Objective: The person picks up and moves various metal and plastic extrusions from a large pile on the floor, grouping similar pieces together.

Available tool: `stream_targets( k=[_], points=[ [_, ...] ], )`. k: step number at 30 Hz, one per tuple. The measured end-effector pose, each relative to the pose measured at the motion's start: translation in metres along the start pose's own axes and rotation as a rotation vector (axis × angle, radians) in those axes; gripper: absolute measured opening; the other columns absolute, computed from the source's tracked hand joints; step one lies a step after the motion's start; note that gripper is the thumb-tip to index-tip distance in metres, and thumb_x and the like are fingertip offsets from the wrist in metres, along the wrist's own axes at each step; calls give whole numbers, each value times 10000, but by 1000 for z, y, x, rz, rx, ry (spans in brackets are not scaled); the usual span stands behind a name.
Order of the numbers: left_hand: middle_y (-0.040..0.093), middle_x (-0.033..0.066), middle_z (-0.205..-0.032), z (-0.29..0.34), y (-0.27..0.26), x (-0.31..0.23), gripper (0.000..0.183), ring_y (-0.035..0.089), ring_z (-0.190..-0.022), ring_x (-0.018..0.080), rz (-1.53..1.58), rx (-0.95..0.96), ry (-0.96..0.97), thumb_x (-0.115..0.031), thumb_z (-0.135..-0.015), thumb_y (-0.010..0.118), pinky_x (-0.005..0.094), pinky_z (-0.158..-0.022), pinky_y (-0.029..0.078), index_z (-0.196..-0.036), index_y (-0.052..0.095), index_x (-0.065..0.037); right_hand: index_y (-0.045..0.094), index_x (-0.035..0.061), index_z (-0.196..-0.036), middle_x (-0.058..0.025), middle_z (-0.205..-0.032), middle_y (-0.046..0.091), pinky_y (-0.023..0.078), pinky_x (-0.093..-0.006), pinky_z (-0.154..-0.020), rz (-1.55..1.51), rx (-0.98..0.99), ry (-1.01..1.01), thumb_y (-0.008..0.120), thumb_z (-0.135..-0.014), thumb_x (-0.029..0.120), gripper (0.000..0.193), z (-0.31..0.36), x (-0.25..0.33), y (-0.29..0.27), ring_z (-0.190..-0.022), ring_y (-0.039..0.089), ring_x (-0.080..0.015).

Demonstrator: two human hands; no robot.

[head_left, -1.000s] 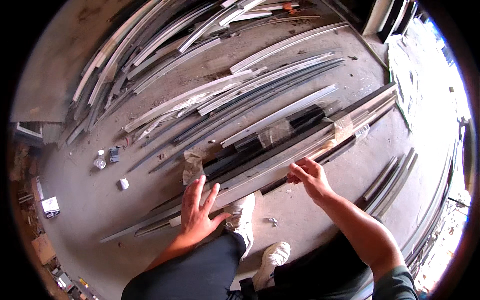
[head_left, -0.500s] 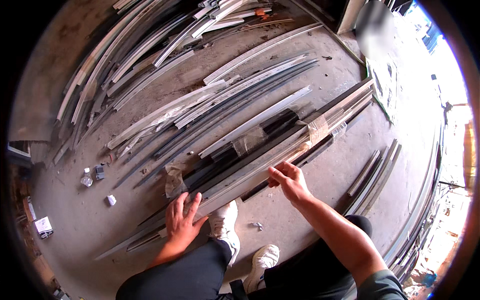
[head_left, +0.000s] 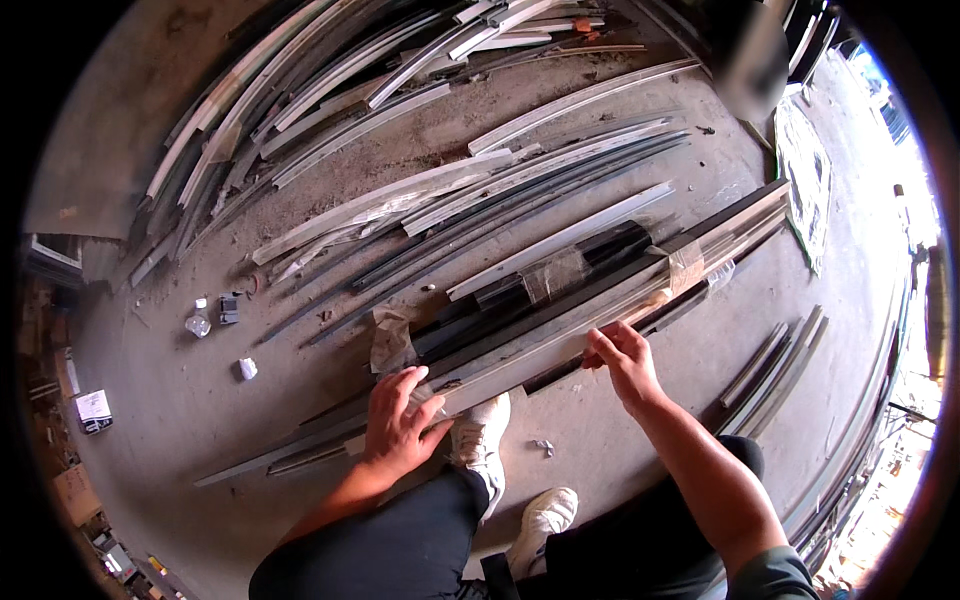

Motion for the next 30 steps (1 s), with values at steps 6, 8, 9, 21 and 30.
stream_targets(
  k=[6, 8, 9, 21, 30],
  points=[
    [526, 156, -1337, -17, 0, 4, 406, 543, -1227, 381, 127, 59, 56, -293, -760, 877, 491, -1009, 462, -959, 573, -112, 631, 18, -988, -48, -835, 689, 535, -290, -715, 3, 24, 16, 672, -1030, 301, 289, 1, 1, 0, -756, 668, -134],
    [535, 154, -1293, -21, -2, 3, 409, 550, -1198, 378, 135, 54, 71, -304, -759, 884, 478, -989, 473, -924, 568, -105, 631, 15, -983, -49, -826, 688, 533, -291, -708, 5, 11, 15, 673, -1029, 289, 280, 1, 1, 0, -755, 666, -134],
    [535, 151, -1268, -22, -3, 3, 408, 551, -1178, 375, 139, 44, 77, -318, -766, 880, 476, -978, 475, -915, 566, -104, 633, 14, -978, -50, -821, 686, 532, -291, -704, 18, -2, 10, 674, -1028, 282, 276, 1, 1, 1, -751, 663, -133],
    [521, 151, -1148, -20, -1, 7, 365, 548, -1074, 370, 147, 34, 75, -294, -793, 842, 462, -927, 478, -770, 543, -85, 660, 6, -940, -56, -783, 680, 531, -303, -682, -9, -89, 2, 693, -1006, 251, 256, 4, 5, 1, -711, 643, -137],
    [520, 148, -1138, -21, 0, 7, 357, 555, -1066, 370, 149, -4, 74, -259, -749, 859, 454, -911, 499, -775, 551, -80, 666, 23, -888, -65, -745, 685, 516, -302, -668, 7, -127, -12, 699, -987, 258, 257, 2, 14, -8, -673, 647, -150]
  ],
)
Point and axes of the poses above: each hand's wrist, its own z-axis away from the middle knuckle, its own y-axis out of the palm, x = y × z, the point moved 3 cm from there along -z, towards the middle knuckle
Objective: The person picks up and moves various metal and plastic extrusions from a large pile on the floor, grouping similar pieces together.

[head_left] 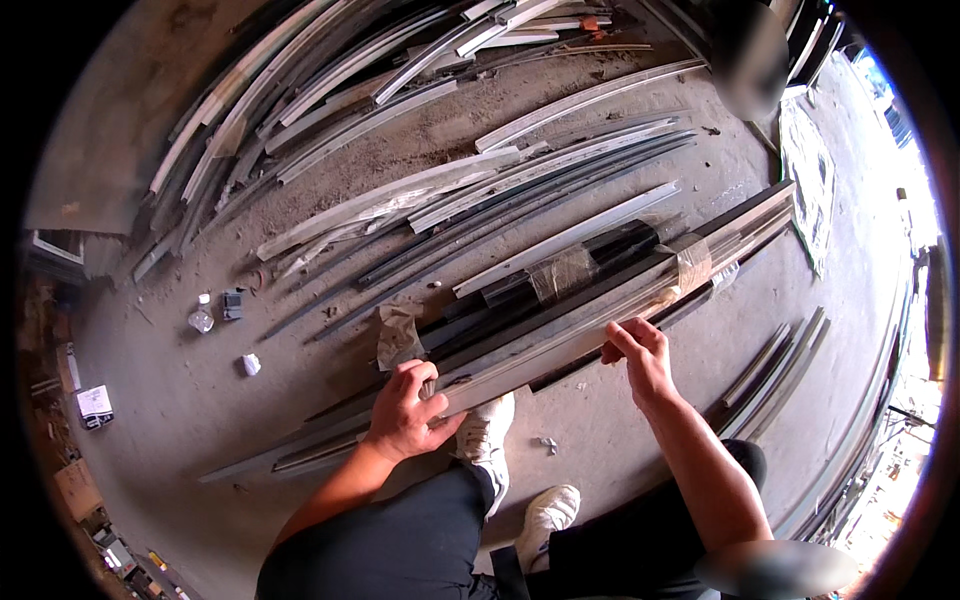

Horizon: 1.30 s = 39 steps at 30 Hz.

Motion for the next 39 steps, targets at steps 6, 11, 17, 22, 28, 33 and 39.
stream_targets(
  k=[6, 11, 17, 22, 28, 33, 39],
  points=[
    [515, 135, -1134, -6, 5, -2, 337, 551, -1070, 353, 5, -18, -12, -240, -734, 858, 437, -894, 513, -789, 563, -87, 679, 8, -905, -53, -739, 678, 525, -301, -652, 26, -7, -24, 705, -980, 225, 231, -7, 2, -16, -661, 641, -140],
    [515, 125, -1130, -6, 4, -3, 326, 556, -1066, 341, -13, -21, -3, -228, -721, 854, 419, -892, 522, -782, 564, -91, 671, 21, -890, -58, -732, 680, 511, -303, -651, 30, -14, -13, 704, -979, 251, 249, -10, 4, -20, -655, 640, -143],
    [515, 125, -1123, -6, 7, -3, 335, 563, -1049, 340, 1, -25, -4, -224, -703, 856, 421, -879, 529, -778, 559, -90, 676, 11, -899, -54, -730, 681, 519, -300, -645, 12, -14, -24, 705, -978, 230, 235, -12, 3, -28, -647, 637, -134],
    [513, 124, -1118, -9, 8, -3, 346, 563, -1045, 338, 9, -33, 1, -227, -688, 860, 422, -868, 531, -774, 555, -90, 675, 19, -882, -52, -726, 684, 510, -297, -640, 25, -14, -35, 705, -978, 232, 235, -13, 8, -33, -645, 637, -131],
    [513, 124, -1116, -9, 10, -3, 349, 558, -1050, 335, 13, -22, 3, -232, -683, 857, 424, -874, 526, -768, 551, -87, 671, 26, -882, -53, -717, 672, 502, -291, -631, 36, -58, -62, 702, -986, 269, 266, -18, 15, -48, -643, 632, -132],
    [516, 131, -1125, -7, 12, -1, 368, 557, -1055, 340, 18, -21, 10, -240, -679, 861, 430, -884, 523, -773, 542, -82, 647, 53, -871, -44, -730, 651, 503, -297, -634, 95, -61, -100, 693, -989, 323, 298, -32, 30, -99, -643, 625, -135],
    [527, 143, -1117, -7, 11, -1, 383, 560, -1059, 355, 14, -18, 10, -250, -685, 860, 438, -893, 520, -794, 533, -82, 652, 36, -889, -43, -742, 645, 503, -297, -650, 100, -127, -143, 682, -989, 302, 286, -45, 37, -121, -650, 624, -143]
  ],
)
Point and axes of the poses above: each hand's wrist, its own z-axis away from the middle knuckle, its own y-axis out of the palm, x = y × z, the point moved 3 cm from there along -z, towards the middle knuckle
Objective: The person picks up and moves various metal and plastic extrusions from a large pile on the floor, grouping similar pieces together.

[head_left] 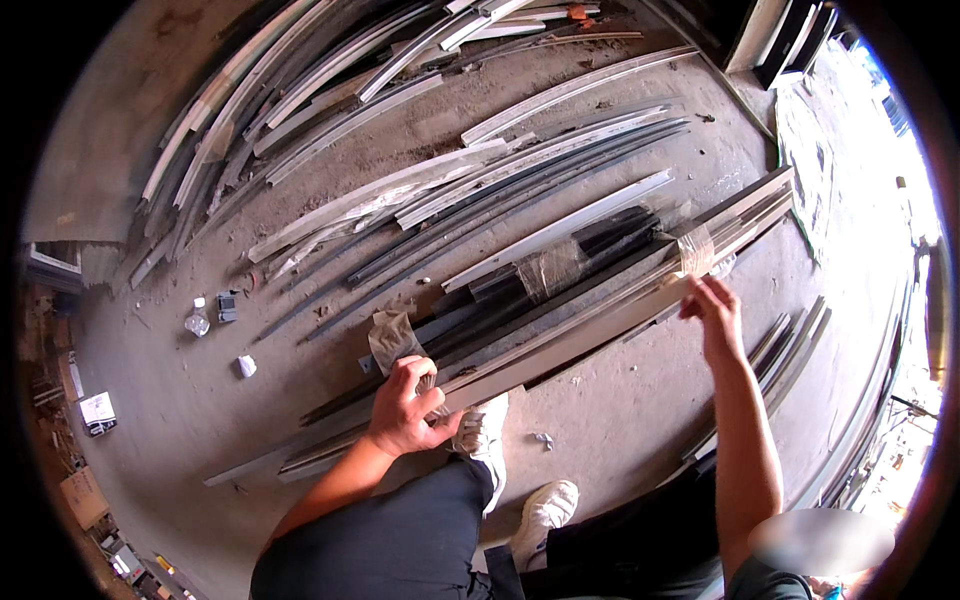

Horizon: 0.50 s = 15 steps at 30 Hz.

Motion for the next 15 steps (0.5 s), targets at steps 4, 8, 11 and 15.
stream_targets(
  k=[4, 8, 11, 15],
  points=[
    [539, 151, -1112, -2, 1, -2, 410, 565, -1061, 357, 15, 10, -10, -279, -700, 871, 444, -897, 518, -785, 526, -76, 682, 48, -943, -14, -736, 603, 475, -282, -633, -6, -194, -110, 656, -1011, 306, 268, -20, 4, -86, -644, 590, -127],
    [561, 174, -1155, -3, 7, -2, 509, 566, -1081, 362, 18, -5, -47, -421, -752, 885, 454, -919, 490, -786, 512, -77, 689, 69, -991, -14, -857, 662, 528, -300, -770, 124, -208, -128, 648, -1024, 367, 303, -22, 25, -109, -797, 629, -115],
    [560, 172, -1264, -21, 9, -19, 494, 544, -1161, 382, -41, -47, -72, -427, -787, 870, 481, -994, 458, -956, 573, -71, 689, 59, -1020, -51, -950, 715, 573, -359, -858, 91, -143, -133, 676, -1011, 401, 342, -10, 33, -81, -927, 695, -150],
    [566, 138, -1304, -52, 28, -45, 613, 559, -1161, 349, -4, 16, 15, -418, -817, 840, 489, -1001, 447, -1251, 578, -73, 702, 36, -988, -64, -869, 734, 599, -300, -761, -3, -196, -114, 742, -972, 362, 328, -3, 43, -80, -793, 723, -148]
  ],
)
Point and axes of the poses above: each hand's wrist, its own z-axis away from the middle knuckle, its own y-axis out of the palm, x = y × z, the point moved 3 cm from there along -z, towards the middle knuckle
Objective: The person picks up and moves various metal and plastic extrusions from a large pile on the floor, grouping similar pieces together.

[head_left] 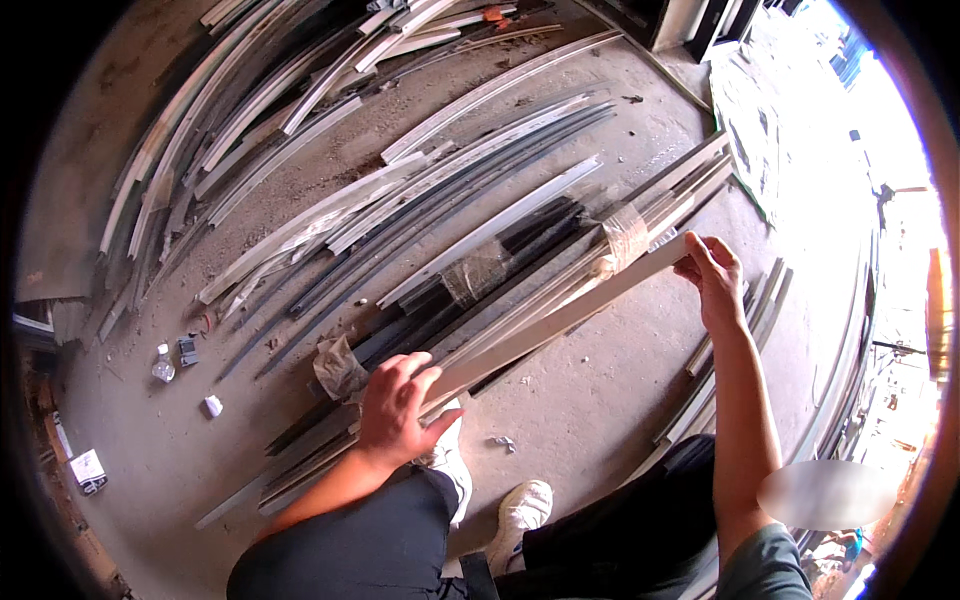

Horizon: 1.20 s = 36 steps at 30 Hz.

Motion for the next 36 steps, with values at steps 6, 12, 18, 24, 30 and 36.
stream_targets(
  k=[6, 12, 18, 24, 30, 36],
  points=[
    [589, 69, -1125, -27, 17, -9, 603, 597, -999, 277, -108, 48, 116, -252, -760, 858, 458, -931, 457, -1288, 608, -99, 715, 32, -985, -67, -843, 740, 583, -270, -703, 132, -165, -97, 788, -938, 343, 323, 14, 31, 3, -756, 712, -126],
    [636, 75, -1000, -46, 0, -24, 428, 646, -903, 282, -53, 27, 140, -95, -746, 784, 427, -841, 532, -1162, 691, -71, 710, 8, -977, -86, -751, 733, 559, -258, -574, 480, -232, -41, 781, -935, 393, 394, 18, 53, -7, -641, 715, -138],
    [642, 106, -1068, -42, -14, -17, 431, 654, -942, 327, 39, 125, 91, -74, -780, 762, 411, -807, 567, -1196, 659, -25, 695, -23, -975, -125, -726, 737, 588, -289, -533, 559, 2, 398, 647, -1023, 361, 389, 13, 35, -19, -578, 726, -179],
    [619, 176, -1124, -34, -21, -3, 397, 623, -1005, 399, 186, 249, -99, -59, -926, 600, 477, -938, 520, -1320, 566, -23, 662, -14, -1073, -158, -907, 762, 619, -325, -705, 208, 187, 414, 610, -1031, 261, 283, 15, -5, -5, -799, 763, -223],
    [645, 69, -926, -20, -15, 20, 329, 589, -758, 133, 859, 705, -647, -191, -1076, 473, 301, -696, 502, -1332, 577, -12, 656, -8, -1037, -138, -904, 763, 602, -328, -730, 246, 203, 278, 633, -1030, 279, 288, 21, -4, 8, -819, 751, -207],
    [659, -11, -995, -16, -5, 23, 411, 530, -759, 40, 1127, 802, -758, -159, -1017, 649, 224, -664, 459, -1386, 559, -2, 661, -3, -1040, -117, -903, 758, 590, -319, -758, 326, 342, 327, 638, -1038, 336, 340, 37, -21, 20, -816, 735, -178]
  ],
)
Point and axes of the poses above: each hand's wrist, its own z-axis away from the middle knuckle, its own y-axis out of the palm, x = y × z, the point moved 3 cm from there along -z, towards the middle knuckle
